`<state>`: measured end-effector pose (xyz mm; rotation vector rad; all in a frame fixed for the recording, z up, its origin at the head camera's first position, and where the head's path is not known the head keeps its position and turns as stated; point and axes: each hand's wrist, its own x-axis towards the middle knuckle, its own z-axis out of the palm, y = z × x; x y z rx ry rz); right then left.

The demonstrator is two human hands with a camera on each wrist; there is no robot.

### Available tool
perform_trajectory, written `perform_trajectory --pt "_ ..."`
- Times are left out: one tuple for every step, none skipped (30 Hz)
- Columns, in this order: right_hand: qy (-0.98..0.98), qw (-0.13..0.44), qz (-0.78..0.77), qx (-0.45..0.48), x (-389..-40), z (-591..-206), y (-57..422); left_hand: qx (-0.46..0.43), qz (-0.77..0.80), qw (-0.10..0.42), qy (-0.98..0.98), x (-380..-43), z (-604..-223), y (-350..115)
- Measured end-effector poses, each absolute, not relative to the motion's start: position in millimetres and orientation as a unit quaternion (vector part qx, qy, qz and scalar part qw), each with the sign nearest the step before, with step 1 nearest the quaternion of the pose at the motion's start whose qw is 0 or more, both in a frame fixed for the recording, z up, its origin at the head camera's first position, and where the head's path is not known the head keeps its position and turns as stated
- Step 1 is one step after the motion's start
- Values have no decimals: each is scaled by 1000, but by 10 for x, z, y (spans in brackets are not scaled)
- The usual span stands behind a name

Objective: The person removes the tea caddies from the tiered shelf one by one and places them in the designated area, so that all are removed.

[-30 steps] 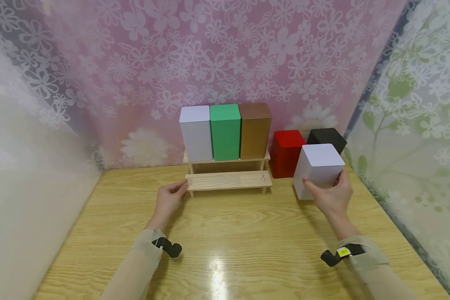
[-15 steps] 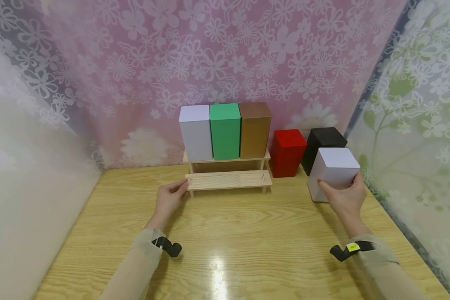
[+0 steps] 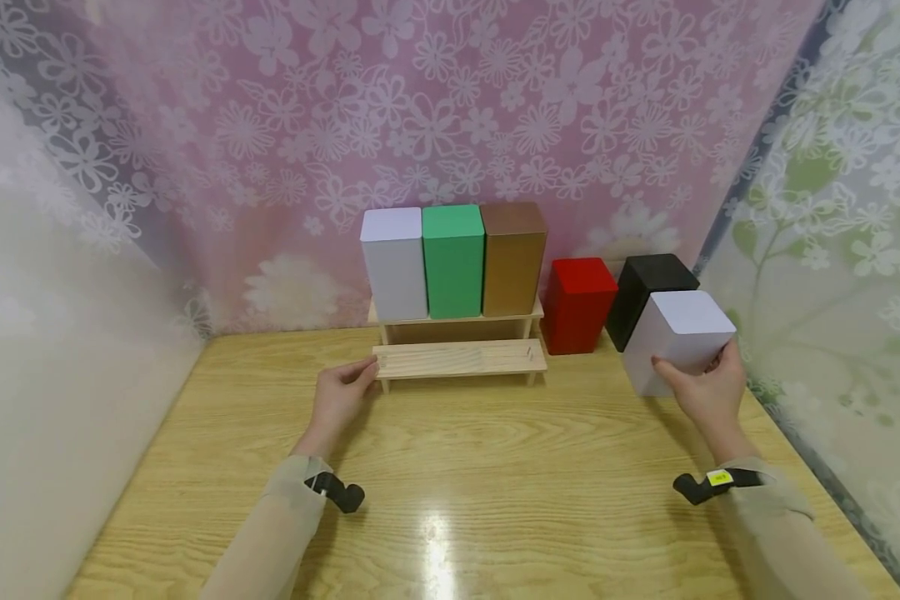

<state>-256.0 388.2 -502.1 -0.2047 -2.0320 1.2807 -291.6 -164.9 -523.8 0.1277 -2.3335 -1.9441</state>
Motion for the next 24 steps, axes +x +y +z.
perform_trajectory --pt "-792 350 493 -79 -2572 -5015 3902 41 -638 53 -767 -2916 -5240 -1648" --pt "-797 343 491 -80 -2585 -5014 3924 39 -638 55 -767 -2916 -5242 -1647" --pt "-801 335 489 -83 -2594 -5008 3938 37 -637 57 -768 -2915 -5245 -1647" --pt "-804 326 489 -87 -2603 -5004 3955 35 -635 58 -770 -2913 -5245 -1647" --pt "-807 317 490 -91 -2606 -4995 3962 34 -634 59 -770 -2912 -5245 -1646" --pt "-809 309 491 -94 -2607 -4987 3968 33 -631 60 -773 -2909 -5244 -1644" --pt "-810 303 492 -98 -2607 -4980 3973 32 -630 59 -774 -2909 -5242 -1642" --pt "-811 298 494 -101 -2606 -4974 3979 32 -630 59 -774 -2906 -5238 -1639" --pt "-811 293 496 -103 -2605 -4970 3986 32 -630 58 -774 -2904 -5234 -1635" --pt "-811 289 498 -104 -2607 -4966 3989 33 -632 57 -772 -2902 -5229 -1634" --pt "-811 286 499 -104 -2607 -4962 3991 34 -634 55 -771 -2901 -5224 -1634" --pt "-812 284 500 -105 -2606 -4960 3994 33 -635 53 -770 -2898 -5218 -1633" --pt "-813 281 499 -105 -2603 -4957 3997 34 -636 52 -769 -2896 -5214 -1631" --pt "-814 277 500 -106 -2598 -4955 4000 35 -637 51 -768 -2894 -5210 -1629" --pt "-815 273 500 -108 -2591 -4953 4003 35 -637 50 -768 -2891 -5207 -1627" --pt "-817 270 499 -109 -2582 -4950 4006 34 -637 50 -769 -2890 -5206 -1626" --pt "-819 265 498 -109 -2573 -4946 4009 33 -635 50 -770 -2889 -5207 -1625" --pt "-821 258 497 -110 -2566 -4941 4017 35 -634 49 -771 -2879 -5187 -1615" --pt "-822 251 499 -109 -2558 -4930 4020 35 -634 49 -771 -2876 -5185 -1614" --pt "-820 247 504 -109 -2550 -4915 4023 34 -632 49 -772 -2876 -5183 -1614" --pt "-817 245 511 -107 -2545 -4893 4027 33 -631 49 -773 -2877 -5183 -1616" --pt "-814 242 518 -106 -2538 -4865 4031 33 -630 49 -774 -2879 -5182 -1619" --pt "-810 240 524 -105 -2530 -4832 4036 34 -630 50 -774 -2881 -5182 -1621" --pt "-807 238 530 -105 -2521 -4796 4041 34 -630 49 -774 -2881 -5176 -1625"
